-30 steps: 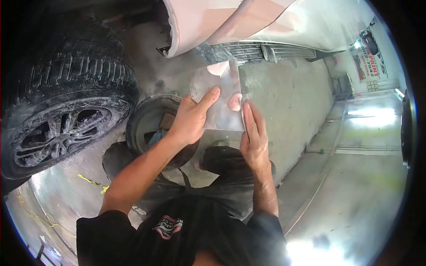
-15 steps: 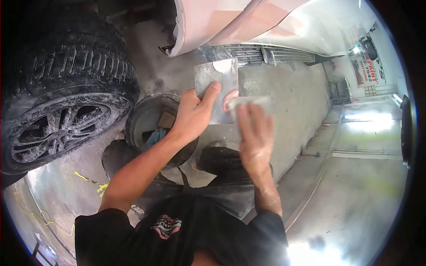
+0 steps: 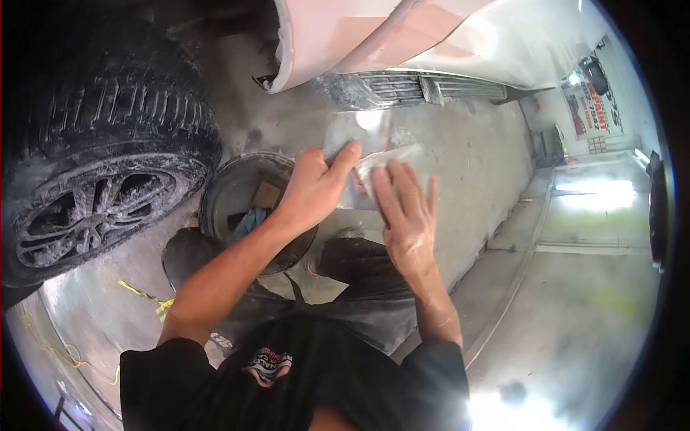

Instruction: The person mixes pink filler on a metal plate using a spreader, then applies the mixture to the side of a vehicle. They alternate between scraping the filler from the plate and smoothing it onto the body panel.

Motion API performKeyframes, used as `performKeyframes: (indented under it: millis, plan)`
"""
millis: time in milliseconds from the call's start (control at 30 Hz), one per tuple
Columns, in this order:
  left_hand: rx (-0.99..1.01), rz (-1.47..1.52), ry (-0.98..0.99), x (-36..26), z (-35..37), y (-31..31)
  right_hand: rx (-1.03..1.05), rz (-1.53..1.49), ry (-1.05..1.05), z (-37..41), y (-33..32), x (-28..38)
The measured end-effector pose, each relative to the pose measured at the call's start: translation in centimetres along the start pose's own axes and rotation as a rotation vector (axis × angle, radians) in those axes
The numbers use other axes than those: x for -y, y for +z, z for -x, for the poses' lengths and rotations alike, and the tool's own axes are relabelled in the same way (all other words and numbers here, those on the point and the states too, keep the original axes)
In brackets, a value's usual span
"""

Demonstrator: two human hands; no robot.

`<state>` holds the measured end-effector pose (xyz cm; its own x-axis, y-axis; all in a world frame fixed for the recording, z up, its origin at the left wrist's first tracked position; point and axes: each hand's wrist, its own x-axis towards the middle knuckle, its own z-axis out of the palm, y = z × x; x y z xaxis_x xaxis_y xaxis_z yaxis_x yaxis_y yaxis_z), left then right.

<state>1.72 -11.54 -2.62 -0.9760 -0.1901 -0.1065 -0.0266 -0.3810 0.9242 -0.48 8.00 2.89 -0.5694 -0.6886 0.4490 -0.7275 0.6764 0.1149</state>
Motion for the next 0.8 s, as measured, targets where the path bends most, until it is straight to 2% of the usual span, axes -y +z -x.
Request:
performKeyframes:
  millis: [33,100,133,233,267,333,367,500,533,633,733,800]
  plan:
    - [0.021,0.002,-0.037,-0.6,0.1,0.0,0.027,-0.042,0.026,-0.1,-0.8,0.1]
    - [-0.031,-0.069,0.026,0.8,-0.7,-0.1,0.108,-0.139,0.042,-0.8,-2.0,0.0]
    - [-0.047,-0.111,0.05,1.6,-0.9,-0.1,-0.03,-0.412,0.138,-0.7,-1.7,-0.6]
    - [-0.029,0.192,-0.096,2.0,-1.3,-0.3,-0.014,-0.655,0.276,-0.2,0.6,-0.2]
    - [-0.027,0.268,-0.121,1.9,-1.4,-0.4,0.024,-0.594,0.225,0.4,2.1,-0.2]
    - [-0.059,0.362,-0.105,1.8,-1.3,-0.8,0.101,-0.259,0.112,1.9,2.5,-1.4]
    - [-0.067,0.31,-0.058,1.5,-1.2,-0.7,0.143,-0.094,0.043,1.9,2.3,-1.9]
    - [0.021,-0.047,0.041,0.9,-0.5,-0.2,-0.032,-0.234,0.124,-0.6,-0.2,-1.9]
    - [0.063,-0.164,0.065,0.9,-0.5,-0.1,0.056,-0.005,0.047,-1.0,-0.7,-1.9]
    - [0.023,-0.362,0.099,0.7,0.1,-0.1,0.212,-0.077,-0.133,-1.2,-0.9,-0.7]
    - [-0.043,-0.345,0.04,1.9,-0.3,-0.3,0.258,-0.172,-0.22,0.9,1.0,0.6]
    - [-0.172,-0.334,0.082,1.2,-0.5,-0.2,0.328,-0.202,-0.253,1.8,0.6,1.1]
